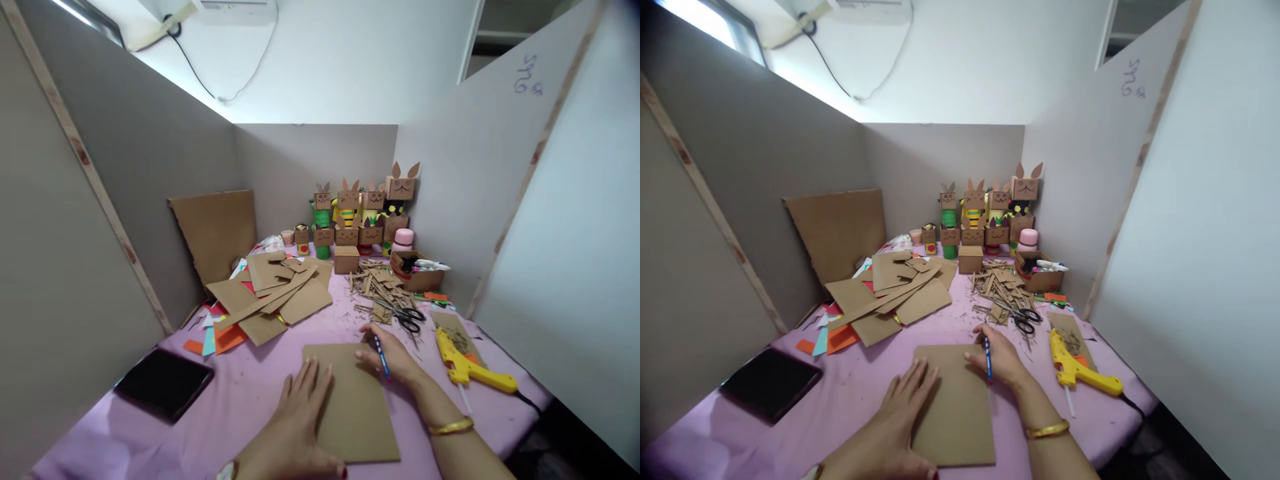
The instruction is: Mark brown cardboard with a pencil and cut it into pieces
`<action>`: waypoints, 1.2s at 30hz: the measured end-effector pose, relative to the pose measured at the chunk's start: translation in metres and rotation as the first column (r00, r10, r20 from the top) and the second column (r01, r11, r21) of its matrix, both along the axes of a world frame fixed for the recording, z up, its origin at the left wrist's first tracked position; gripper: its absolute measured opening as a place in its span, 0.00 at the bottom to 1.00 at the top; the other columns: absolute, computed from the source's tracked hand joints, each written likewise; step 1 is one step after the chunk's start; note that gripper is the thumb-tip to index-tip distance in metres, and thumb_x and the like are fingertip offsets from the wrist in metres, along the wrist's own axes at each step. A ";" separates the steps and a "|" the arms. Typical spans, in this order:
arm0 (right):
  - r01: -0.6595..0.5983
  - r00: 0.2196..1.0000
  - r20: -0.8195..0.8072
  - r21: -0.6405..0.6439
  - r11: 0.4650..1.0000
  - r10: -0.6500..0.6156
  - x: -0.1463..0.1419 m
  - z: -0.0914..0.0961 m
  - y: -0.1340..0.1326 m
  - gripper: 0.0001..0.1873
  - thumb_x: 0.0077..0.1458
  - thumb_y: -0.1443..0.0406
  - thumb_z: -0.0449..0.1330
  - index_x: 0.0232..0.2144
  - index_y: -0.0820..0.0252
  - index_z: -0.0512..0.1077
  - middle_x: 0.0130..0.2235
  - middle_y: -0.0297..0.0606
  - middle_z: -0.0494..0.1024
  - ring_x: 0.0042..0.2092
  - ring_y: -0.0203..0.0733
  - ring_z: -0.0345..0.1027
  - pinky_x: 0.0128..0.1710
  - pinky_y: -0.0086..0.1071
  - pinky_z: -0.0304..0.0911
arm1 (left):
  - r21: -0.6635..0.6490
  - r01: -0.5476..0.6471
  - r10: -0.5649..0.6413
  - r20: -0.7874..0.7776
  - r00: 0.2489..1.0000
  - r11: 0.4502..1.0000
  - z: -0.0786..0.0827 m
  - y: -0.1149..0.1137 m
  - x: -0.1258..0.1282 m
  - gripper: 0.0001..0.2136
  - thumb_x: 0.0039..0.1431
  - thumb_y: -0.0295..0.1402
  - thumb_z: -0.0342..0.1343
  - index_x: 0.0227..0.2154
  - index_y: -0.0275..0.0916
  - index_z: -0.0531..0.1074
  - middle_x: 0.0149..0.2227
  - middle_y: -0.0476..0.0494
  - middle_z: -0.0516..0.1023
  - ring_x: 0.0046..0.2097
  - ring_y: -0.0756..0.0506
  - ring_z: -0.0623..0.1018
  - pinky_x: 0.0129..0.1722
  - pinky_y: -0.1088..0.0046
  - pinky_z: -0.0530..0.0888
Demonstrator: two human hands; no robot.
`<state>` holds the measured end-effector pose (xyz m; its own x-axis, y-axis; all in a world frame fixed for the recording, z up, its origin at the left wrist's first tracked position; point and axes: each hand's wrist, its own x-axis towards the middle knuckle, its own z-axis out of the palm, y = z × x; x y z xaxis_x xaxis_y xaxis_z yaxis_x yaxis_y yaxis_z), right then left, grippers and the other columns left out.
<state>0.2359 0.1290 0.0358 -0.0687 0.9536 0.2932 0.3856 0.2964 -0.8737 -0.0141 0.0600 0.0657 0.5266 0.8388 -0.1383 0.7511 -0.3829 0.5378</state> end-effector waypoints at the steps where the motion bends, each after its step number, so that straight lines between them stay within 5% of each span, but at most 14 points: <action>1: -0.015 0.999 -0.032 -0.017 1.000 0.014 0.000 0.001 -0.001 0.23 0.33 0.64 0.71 0.36 0.55 0.73 0.31 0.30 0.74 0.32 0.40 0.65 0.33 0.31 0.59 | -0.010 -0.008 0.007 -0.024 1.000 1.000 -0.002 -0.002 0.000 0.59 0.29 0.50 0.68 0.64 0.40 0.43 0.67 0.31 0.34 0.67 0.33 0.36 0.62 0.45 0.38; 13: -0.128 0.861 -0.508 -0.149 0.980 0.035 -0.005 0.023 -0.015 0.20 0.40 0.58 0.66 0.36 0.54 0.66 0.26 0.27 0.70 0.27 0.36 0.66 0.26 0.27 0.58 | 0.079 -0.270 0.254 0.171 0.952 0.960 -0.034 -0.004 0.001 0.65 0.25 0.37 0.70 0.65 0.32 0.35 0.66 0.29 0.17 0.67 0.31 0.34 0.63 0.52 0.47; 21: 0.050 0.780 -0.616 -0.117 0.992 -0.112 -0.003 0.015 -0.001 0.10 0.54 0.63 0.61 0.37 0.60 0.67 0.28 0.27 0.70 0.27 0.34 0.66 0.29 0.30 0.63 | 0.066 -0.239 0.190 0.420 0.887 0.969 -0.035 0.006 -0.009 0.52 0.37 0.32 0.62 0.65 0.41 0.40 0.67 0.34 0.48 0.66 0.32 0.48 0.64 0.53 0.48; 23: 0.078 0.768 -0.627 -0.110 0.991 -0.130 -0.002 0.013 0.001 0.07 0.56 0.64 0.60 0.37 0.61 0.68 0.29 0.27 0.70 0.28 0.34 0.67 0.30 0.31 0.64 | -0.055 -0.237 0.229 0.532 0.815 0.970 -0.033 0.011 -0.008 0.50 0.37 0.30 0.59 0.65 0.41 0.41 0.61 0.34 0.59 0.62 0.33 0.60 0.60 0.55 0.58; 26: 0.108 0.744 -0.650 -0.111 0.988 -0.154 0.000 0.010 0.003 0.06 0.57 0.64 0.60 0.37 0.62 0.69 0.30 0.28 0.72 0.29 0.34 0.68 0.30 0.31 0.65 | -0.306 -0.179 0.344 0.660 0.668 0.935 -0.027 0.020 -0.005 0.47 0.37 0.30 0.57 0.64 0.37 0.44 0.42 0.41 0.73 0.42 0.41 0.75 0.42 0.66 0.73; 29: 0.130 0.708 -0.682 -0.131 0.983 -0.185 0.002 0.006 0.008 0.07 0.58 0.64 0.59 0.38 0.62 0.69 0.31 0.29 0.73 0.29 0.33 0.68 0.29 0.30 0.67 | -0.450 -0.174 0.468 0.702 0.538 0.876 -0.020 0.032 -0.003 0.39 0.33 0.29 0.60 0.55 0.36 0.61 0.27 0.52 0.71 0.27 0.50 0.71 0.26 0.75 0.68; 31: 0.145 0.682 -0.702 -0.143 0.979 -0.204 0.004 0.004 0.011 0.07 0.59 0.64 0.58 0.39 0.62 0.69 0.32 0.30 0.73 0.29 0.33 0.69 0.29 0.30 0.67 | -0.524 -0.168 0.529 0.680 0.508 0.835 -0.016 0.041 -0.001 0.25 0.31 0.27 0.60 0.41 0.34 0.72 0.22 0.54 0.70 0.21 0.53 0.67 0.20 0.78 0.63; 34: 0.183 0.646 -0.728 -0.142 0.973 -0.228 0.005 0.001 0.015 0.07 0.59 0.64 0.58 0.39 0.63 0.69 0.32 0.30 0.73 0.28 0.32 0.69 0.28 0.29 0.67 | -0.595 -0.164 0.589 0.645 0.487 0.787 -0.012 0.051 0.002 0.07 0.34 0.27 0.56 0.23 0.37 0.70 0.18 0.53 0.70 0.19 0.54 0.66 0.18 0.80 0.62; 36: 0.225 0.620 -0.745 -0.132 0.965 -0.246 0.006 0.000 0.017 0.07 0.59 0.65 0.58 0.39 0.63 0.69 0.31 0.30 0.73 0.28 0.32 0.68 0.27 0.29 0.67 | -0.627 -0.172 0.631 0.646 0.430 0.759 -0.009 0.056 0.005 0.04 0.38 0.27 0.55 0.22 0.38 0.68 0.20 0.54 0.70 0.22 0.54 0.69 0.21 0.81 0.66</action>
